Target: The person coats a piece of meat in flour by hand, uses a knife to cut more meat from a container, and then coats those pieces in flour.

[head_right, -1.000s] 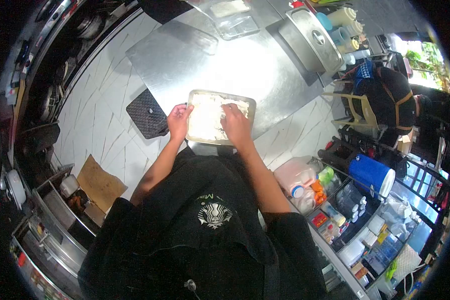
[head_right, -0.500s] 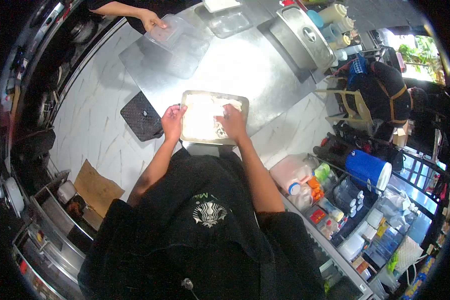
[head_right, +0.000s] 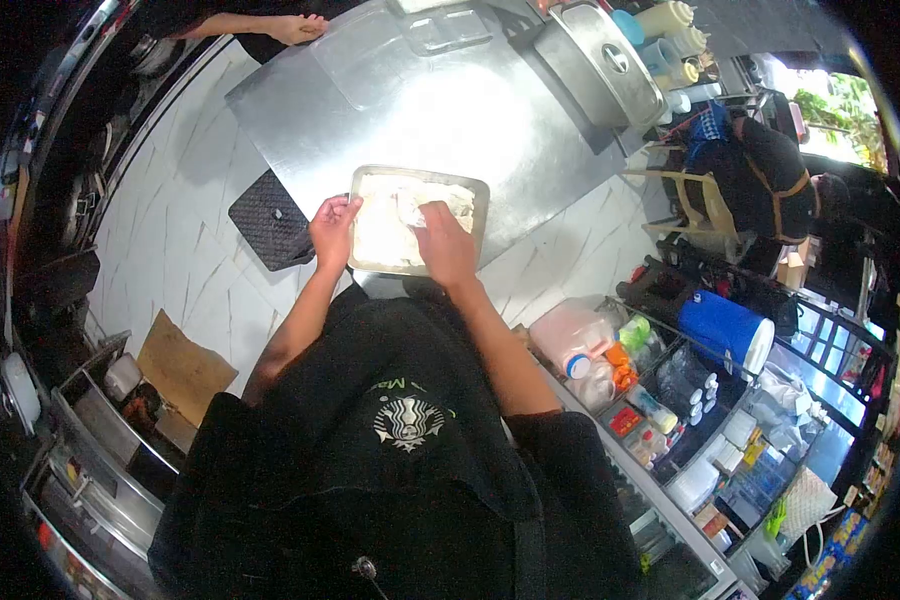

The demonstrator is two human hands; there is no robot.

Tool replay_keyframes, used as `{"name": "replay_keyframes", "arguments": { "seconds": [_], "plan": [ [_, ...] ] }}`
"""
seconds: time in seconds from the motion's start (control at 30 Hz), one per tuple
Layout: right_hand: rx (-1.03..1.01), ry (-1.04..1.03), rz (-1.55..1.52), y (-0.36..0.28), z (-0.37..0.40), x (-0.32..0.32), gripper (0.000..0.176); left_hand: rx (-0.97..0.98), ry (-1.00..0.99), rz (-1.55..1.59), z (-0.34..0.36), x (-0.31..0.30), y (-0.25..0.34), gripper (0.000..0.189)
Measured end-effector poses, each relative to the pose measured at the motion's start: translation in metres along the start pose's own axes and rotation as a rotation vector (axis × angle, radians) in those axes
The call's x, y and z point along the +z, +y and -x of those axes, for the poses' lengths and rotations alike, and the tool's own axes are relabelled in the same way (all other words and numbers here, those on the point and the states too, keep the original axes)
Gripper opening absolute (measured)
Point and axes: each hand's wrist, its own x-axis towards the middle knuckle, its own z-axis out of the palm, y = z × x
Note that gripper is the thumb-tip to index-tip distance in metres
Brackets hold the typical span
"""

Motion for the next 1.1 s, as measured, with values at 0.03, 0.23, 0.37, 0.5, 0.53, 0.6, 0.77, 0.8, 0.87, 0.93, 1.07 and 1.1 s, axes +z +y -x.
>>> {"name": "replay_keyframes", "arguments": {
  "seconds": [0.03, 0.23, 0.37, 0.5, 0.53, 0.6, 0.77, 0.8, 0.87, 0.93, 1.07, 1.1],
  "plan": [
    [-0.017, 0.011, 0.008, -0.001, 0.001, 0.003, 0.032, 0.004, 0.005, -0.006, -0.001, -0.001, -0.001, 0.024],
    [-0.108, 0.002, 0.192, 0.02, 0.013, 0.027, 0.035, -0.005, 0.008, -0.03, 0.001, 0.001, 0.002, 0.025],
    [-0.138, -0.089, 0.128, 0.015, 0.016, 0.018, 0.036, -0.01, -0.001, -0.068, 0.0, -0.004, -0.003, 0.023],
    [-0.154, -0.12, 0.179, 0.02, 0.016, 0.016, 0.032, -0.006, 0.002, -0.042, -0.001, -0.001, -0.002, 0.023],
    [-0.152, -0.12, 0.185, 0.021, 0.018, 0.018, 0.031, -0.015, 0.003, -0.05, 0.0, -0.002, -0.001, 0.023],
    [-0.182, -0.104, 0.164, 0.022, 0.02, 0.018, 0.03, -0.032, 0.006, -0.064, 0.001, -0.001, 0.002, 0.023],
    [-0.106, -0.077, -0.083, 0.018, 0.006, 0.012, 0.03, -0.032, 0.007, -0.076, 0.005, 0.0, 0.013, 0.024],
    [-0.113, -0.015, -0.054, 0.019, -0.003, 0.015, 0.032, -0.031, 0.004, -0.077, 0.006, 0.0, 0.014, 0.024],
    [-0.121, 0.113, 0.007, 0.022, -0.027, 0.025, 0.034, -0.013, 0.011, -0.101, 0.005, 0.0, 0.012, 0.025],
    [-0.042, 0.024, 0.117, 0.014, -0.043, 0.028, 0.043, -0.006, 0.009, -0.09, 0.004, 0.0, 0.009, 0.025],
    [0.03, -0.124, 0.175, -0.014, -0.058, 0.04, 0.044, -0.011, 0.002, -0.033, 0.002, -0.001, 0.002, 0.026],
    [0.013, -0.151, 0.141, -0.013, -0.061, 0.047, 0.041, -0.012, 0.002, -0.028, 0.002, -0.001, 0.004, 0.027]
  ]
}}
